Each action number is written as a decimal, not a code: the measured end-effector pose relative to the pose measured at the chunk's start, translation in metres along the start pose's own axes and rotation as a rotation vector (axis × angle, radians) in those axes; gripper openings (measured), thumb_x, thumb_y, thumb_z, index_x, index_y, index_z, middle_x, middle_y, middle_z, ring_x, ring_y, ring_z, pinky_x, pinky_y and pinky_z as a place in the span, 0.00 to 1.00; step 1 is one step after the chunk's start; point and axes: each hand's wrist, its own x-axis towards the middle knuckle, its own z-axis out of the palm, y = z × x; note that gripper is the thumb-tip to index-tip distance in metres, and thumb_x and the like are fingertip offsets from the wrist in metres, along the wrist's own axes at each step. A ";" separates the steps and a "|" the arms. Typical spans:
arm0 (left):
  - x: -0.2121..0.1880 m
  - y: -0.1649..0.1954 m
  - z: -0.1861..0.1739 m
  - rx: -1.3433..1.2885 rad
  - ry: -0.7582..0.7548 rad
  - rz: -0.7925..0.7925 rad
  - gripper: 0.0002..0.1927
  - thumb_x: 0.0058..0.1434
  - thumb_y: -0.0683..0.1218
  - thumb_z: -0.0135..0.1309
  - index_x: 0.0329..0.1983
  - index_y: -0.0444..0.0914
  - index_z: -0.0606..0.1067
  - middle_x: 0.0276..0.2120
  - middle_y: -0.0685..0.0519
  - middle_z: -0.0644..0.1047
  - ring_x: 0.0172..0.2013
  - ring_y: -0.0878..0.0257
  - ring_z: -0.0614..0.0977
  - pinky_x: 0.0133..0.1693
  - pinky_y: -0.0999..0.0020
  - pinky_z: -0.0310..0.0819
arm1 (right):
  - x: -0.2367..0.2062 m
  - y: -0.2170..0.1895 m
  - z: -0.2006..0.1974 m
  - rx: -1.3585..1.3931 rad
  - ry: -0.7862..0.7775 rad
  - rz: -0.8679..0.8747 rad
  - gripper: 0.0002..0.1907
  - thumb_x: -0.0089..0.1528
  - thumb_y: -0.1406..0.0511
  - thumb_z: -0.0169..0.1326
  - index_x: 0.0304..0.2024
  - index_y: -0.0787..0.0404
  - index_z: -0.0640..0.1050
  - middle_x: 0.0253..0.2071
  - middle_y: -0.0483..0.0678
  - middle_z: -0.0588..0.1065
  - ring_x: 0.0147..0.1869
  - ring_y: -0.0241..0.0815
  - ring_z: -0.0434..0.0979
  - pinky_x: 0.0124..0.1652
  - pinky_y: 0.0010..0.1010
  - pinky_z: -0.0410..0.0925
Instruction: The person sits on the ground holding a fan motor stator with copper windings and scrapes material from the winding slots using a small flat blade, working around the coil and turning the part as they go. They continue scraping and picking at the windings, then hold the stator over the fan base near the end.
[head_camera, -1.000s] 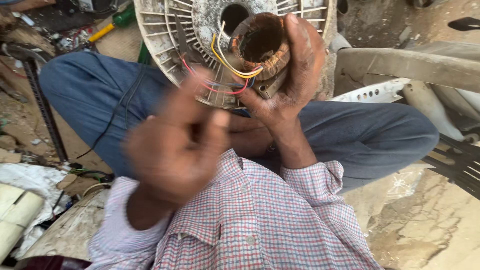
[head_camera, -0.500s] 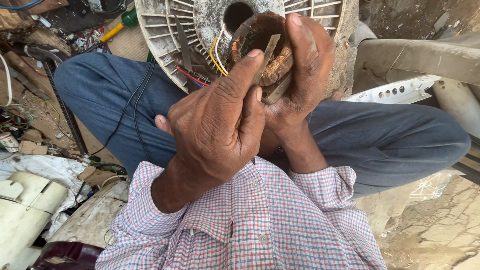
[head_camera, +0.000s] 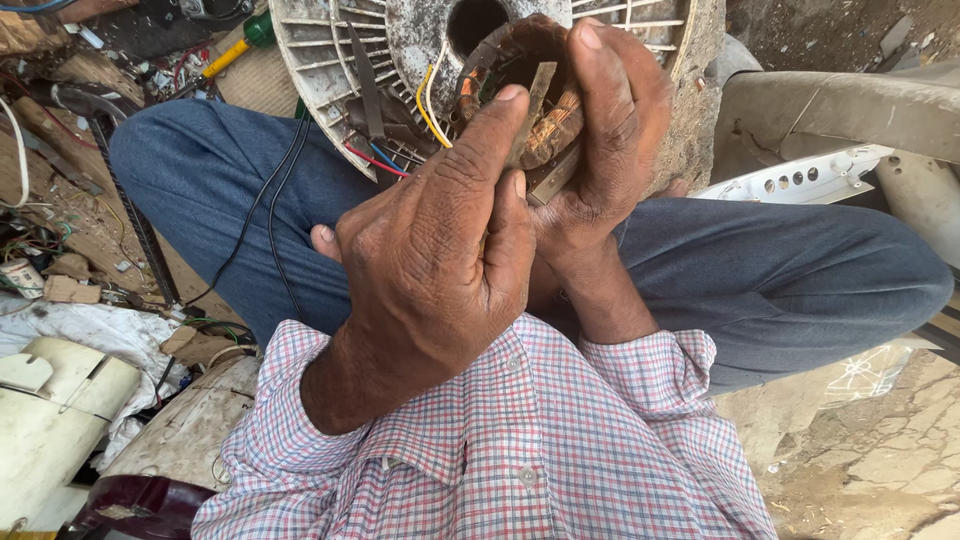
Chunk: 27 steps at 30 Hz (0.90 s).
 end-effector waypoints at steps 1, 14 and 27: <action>0.000 0.000 0.000 0.001 -0.003 -0.005 0.20 0.74 0.36 0.55 0.66 0.29 0.65 0.54 0.41 0.78 0.48 0.55 0.87 0.49 0.68 0.85 | 0.000 0.000 0.000 -0.006 -0.001 -0.003 0.38 0.62 0.52 0.68 0.70 0.54 0.68 0.67 0.50 0.67 0.69 0.42 0.69 0.64 0.34 0.68; -0.004 -0.002 -0.012 0.058 -0.036 -0.053 0.20 0.73 0.36 0.55 0.66 0.31 0.65 0.53 0.40 0.79 0.49 0.53 0.86 0.48 0.68 0.85 | 0.002 -0.012 0.006 -0.083 0.014 -0.078 0.33 0.64 0.57 0.71 0.66 0.57 0.71 0.65 0.53 0.67 0.67 0.46 0.71 0.65 0.36 0.70; -0.014 -0.030 -0.008 -0.257 -0.025 -0.152 0.21 0.72 0.35 0.55 0.67 0.35 0.69 0.37 0.49 0.81 0.33 0.66 0.85 0.37 0.74 0.82 | -0.005 0.009 0.000 -0.048 -0.058 -0.132 0.42 0.60 0.50 0.75 0.70 0.50 0.69 0.68 0.48 0.63 0.69 0.42 0.69 0.61 0.35 0.71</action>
